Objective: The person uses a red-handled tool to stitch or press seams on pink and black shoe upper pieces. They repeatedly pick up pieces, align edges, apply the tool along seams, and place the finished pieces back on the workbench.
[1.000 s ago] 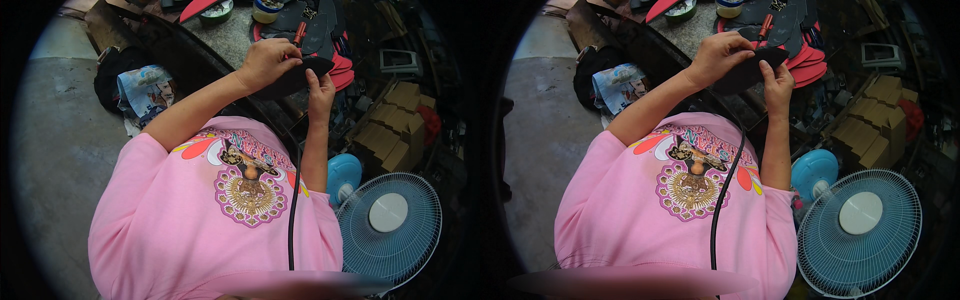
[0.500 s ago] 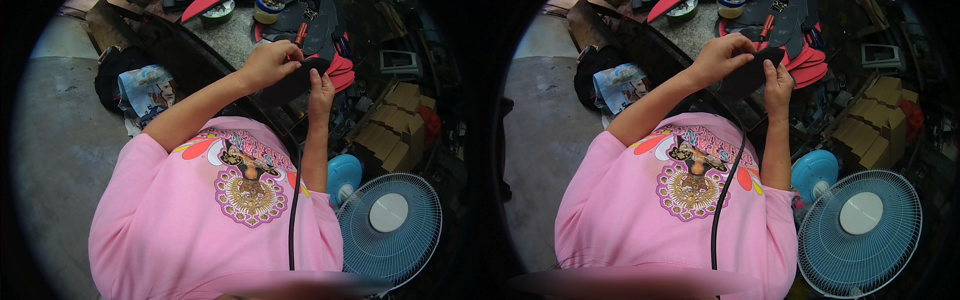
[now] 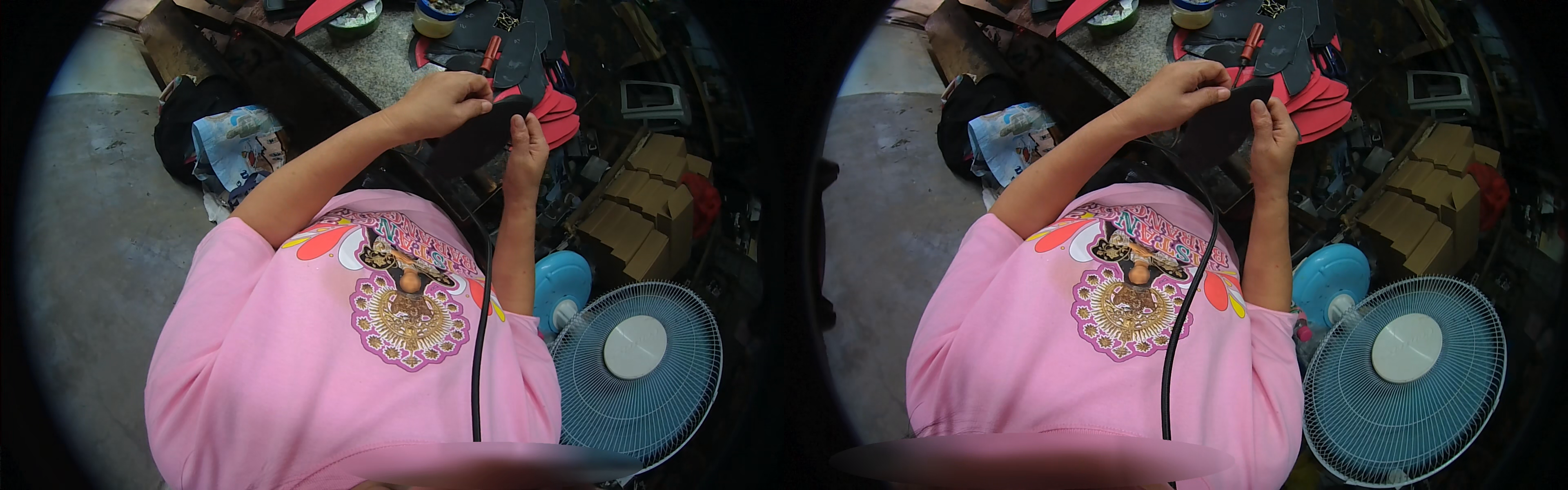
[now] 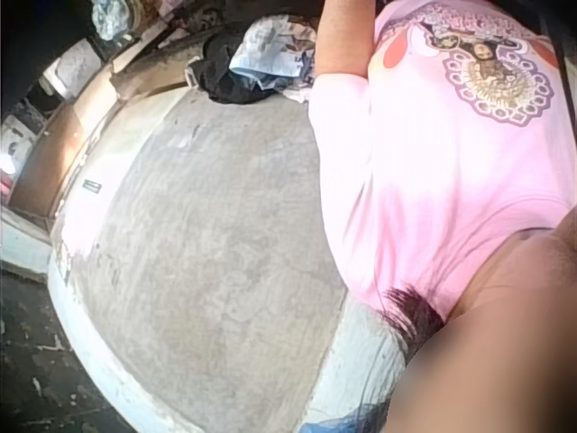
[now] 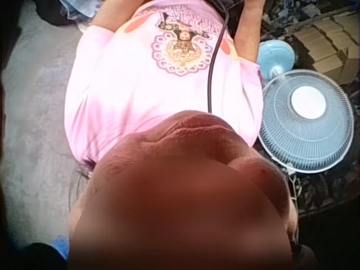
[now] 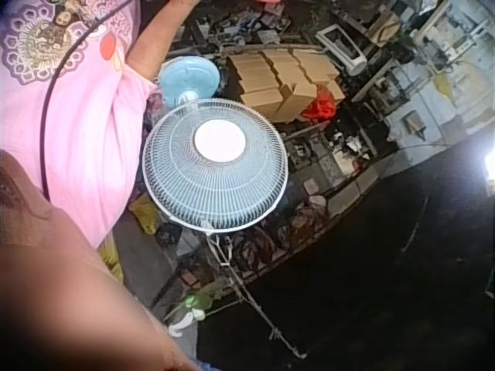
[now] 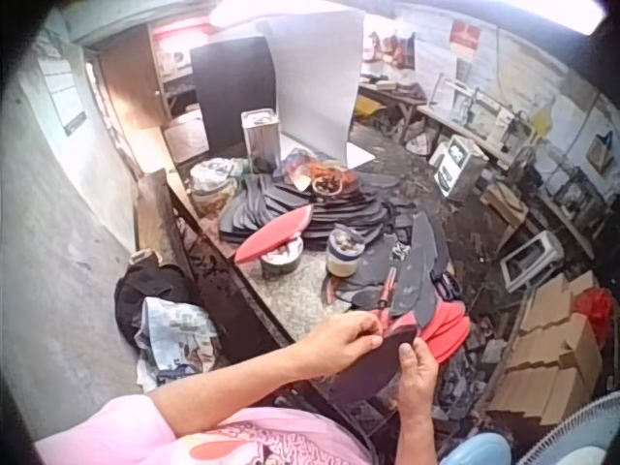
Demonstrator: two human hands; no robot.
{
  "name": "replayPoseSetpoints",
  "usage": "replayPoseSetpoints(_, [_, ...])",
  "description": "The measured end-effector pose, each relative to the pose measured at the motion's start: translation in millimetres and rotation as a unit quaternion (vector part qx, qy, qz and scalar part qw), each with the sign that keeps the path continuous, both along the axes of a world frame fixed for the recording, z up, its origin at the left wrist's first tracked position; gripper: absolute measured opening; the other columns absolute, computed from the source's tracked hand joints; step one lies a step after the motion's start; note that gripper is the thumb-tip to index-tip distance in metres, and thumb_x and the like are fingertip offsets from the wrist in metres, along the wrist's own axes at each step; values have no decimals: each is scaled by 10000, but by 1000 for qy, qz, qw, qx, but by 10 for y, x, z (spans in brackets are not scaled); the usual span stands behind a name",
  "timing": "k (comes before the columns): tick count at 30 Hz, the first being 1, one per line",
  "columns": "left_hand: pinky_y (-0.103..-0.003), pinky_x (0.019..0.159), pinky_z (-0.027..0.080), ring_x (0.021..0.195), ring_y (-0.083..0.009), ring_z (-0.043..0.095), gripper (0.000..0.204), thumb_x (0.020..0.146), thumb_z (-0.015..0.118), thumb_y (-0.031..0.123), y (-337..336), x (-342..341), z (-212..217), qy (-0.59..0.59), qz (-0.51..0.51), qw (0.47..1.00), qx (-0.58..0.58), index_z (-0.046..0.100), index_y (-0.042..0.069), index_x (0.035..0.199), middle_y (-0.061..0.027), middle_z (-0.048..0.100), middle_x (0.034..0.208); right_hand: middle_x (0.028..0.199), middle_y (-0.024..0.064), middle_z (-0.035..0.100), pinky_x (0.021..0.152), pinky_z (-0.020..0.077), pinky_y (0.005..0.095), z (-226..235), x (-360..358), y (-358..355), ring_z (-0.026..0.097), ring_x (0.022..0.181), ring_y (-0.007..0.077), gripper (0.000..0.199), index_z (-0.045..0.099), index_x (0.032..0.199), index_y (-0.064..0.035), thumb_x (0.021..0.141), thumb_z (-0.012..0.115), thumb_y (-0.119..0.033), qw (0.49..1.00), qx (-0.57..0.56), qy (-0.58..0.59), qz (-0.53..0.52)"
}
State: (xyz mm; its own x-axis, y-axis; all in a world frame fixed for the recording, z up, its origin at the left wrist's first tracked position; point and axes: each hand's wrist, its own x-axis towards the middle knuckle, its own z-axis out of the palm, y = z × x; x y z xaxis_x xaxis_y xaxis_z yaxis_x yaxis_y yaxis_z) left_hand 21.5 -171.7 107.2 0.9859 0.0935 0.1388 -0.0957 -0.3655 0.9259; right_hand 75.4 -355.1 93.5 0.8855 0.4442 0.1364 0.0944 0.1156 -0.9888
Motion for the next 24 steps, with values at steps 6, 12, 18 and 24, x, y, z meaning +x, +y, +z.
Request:
replayPoseSetpoints(6, [-279, 724, 514, 820, -168, 664, 169, 889, 698, 120, -72, -37, -33, -82, 48, 995, 19, 676, 13, 1018, -74, 665, 869, 761, -98, 442, 583, 283, 195, -43, 44, -11, 354, 695, 4, 190, 565, 837, -59, 1006, 600, -139, 1000, -17, -22, -12])
replayPoseSetpoints(12, [-279, 682, 521, 762, -151, 673, 146, 867, 722, 115, -49, -36, -34, -110, 59, 988, 94, 706, 16, 974, -61, 677, 851, 758, -93, 466, 594, 302, 192, -56, 29, -14, 375, 695, 10, 160, 606, 885, -34, 1004, 606, -141, 998, -47, -50, -12])
replayPoseSetpoints(18, [-349, 720, 540, 790, -240, 706, 228, 813, 714, 239, -27, -8, -42, 1, 22, 997, -69, 733, 59, 951, -116, 728, 879, 779, -83, 510, 616, 325, 183, -46, -3, 4, 409, 713, 11, 158, 643, 943, -15, 999, 619, -160, 998, -44, -44, -1])
replayPoseSetpoints(24, [-270, 692, 528, 770, -131, 665, 176, 857, 701, 102, -47, -27, -20, -45, 42, 998, 1, 686, 1, 1001, -62, 661, 861, 765, -87, 495, 606, 315, 186, -51, -26, 22, 400, 704, 11, 159, 644, 931, -21, 1000, 618, -163, 998, -48, -36, -4])
